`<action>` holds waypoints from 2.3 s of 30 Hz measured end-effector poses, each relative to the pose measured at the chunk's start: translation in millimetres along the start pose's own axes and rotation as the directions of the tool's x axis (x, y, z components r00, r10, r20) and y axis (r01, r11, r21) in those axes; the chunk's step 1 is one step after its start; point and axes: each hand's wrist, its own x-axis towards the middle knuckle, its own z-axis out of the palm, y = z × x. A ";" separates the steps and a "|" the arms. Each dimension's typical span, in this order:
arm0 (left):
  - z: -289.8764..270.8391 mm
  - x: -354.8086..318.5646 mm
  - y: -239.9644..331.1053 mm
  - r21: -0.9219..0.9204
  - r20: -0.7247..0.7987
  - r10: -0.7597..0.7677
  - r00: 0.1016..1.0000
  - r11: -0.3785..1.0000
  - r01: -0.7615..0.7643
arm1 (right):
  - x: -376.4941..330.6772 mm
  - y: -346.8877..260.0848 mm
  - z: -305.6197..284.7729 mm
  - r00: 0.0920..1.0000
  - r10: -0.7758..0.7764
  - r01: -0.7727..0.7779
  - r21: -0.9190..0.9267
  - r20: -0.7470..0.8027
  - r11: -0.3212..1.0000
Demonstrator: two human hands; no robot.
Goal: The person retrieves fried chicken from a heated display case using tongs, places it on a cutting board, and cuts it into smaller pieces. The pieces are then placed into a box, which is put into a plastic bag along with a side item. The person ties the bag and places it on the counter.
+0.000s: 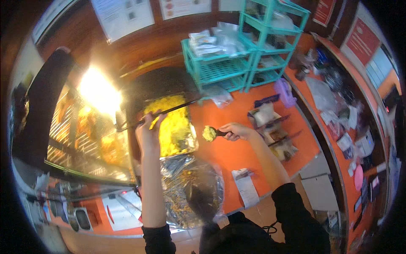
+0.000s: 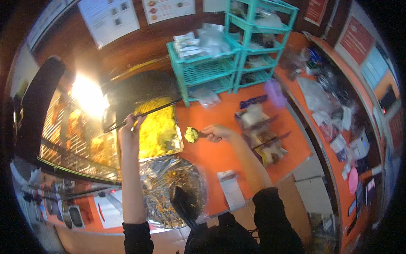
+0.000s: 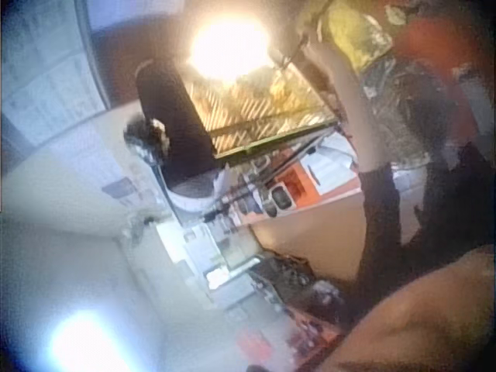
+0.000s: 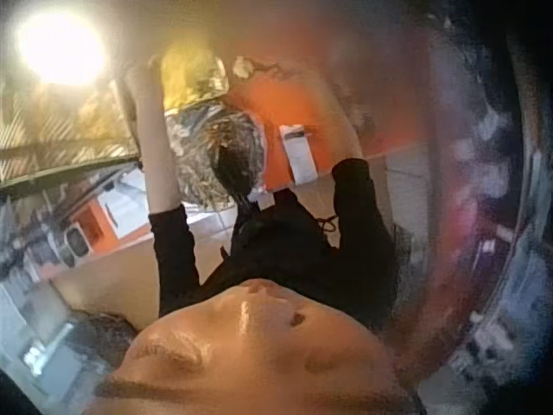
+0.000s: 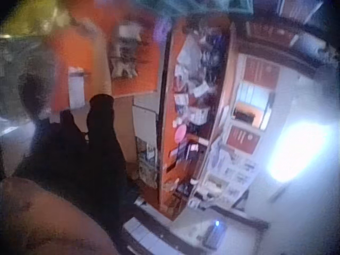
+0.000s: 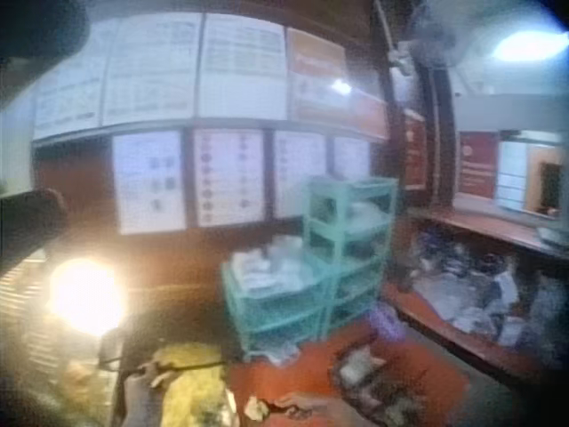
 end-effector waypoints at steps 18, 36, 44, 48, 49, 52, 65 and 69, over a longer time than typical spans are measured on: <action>12.9 -4.4 -10.2 -0.003 -0.016 -0.094 0.995 0.996 0.094 | -188.1 49.2 -162.2 0.938 0.125 -0.169 -0.112 -0.324 0.979; -107.2 -91.0 -136.2 -0.219 -0.566 -0.405 0.718 0.914 0.342 | -188.1 115.0 -181.4 0.684 -0.155 -0.133 -0.331 -0.713 0.934; 70.6 -124.2 -336.7 0.753 0.386 -0.148 0.910 0.621 -0.219 | -188.5 114.1 -180.1 0.682 -0.206 -0.288 -0.516 -0.702 0.807; 110.8 -117.5 -428.1 0.884 0.410 -0.111 0.905 0.292 -0.364 | -166.5 107.9 -149.0 0.595 -0.466 -0.305 -0.720 -0.655 0.623; 129.1 -128.4 -418.3 0.860 0.453 -0.167 0.876 0.340 -0.380 | -170.7 115.3 -149.8 0.550 -0.444 -0.348 -0.677 -0.708 0.648; 122.5 -118.7 -426.4 0.860 0.492 -0.281 0.824 0.305 -0.410 | -167.1 115.8 -133.4 0.492 -0.476 -0.383 -0.672 -0.729 0.633; 92.0 -119.4 -397.0 0.506 0.356 -0.597 0.719 0.770 0.389 | -124.8 122.4 -62.3 0.593 -0.549 -0.469 -0.807 -0.589 0.360; 98.2 -129.9 -397.4 0.442 0.334 -0.586 0.738 0.789 0.426 | -121.5 144.5 -65.2 0.518 -0.614 -0.530 -0.787 -0.596 0.317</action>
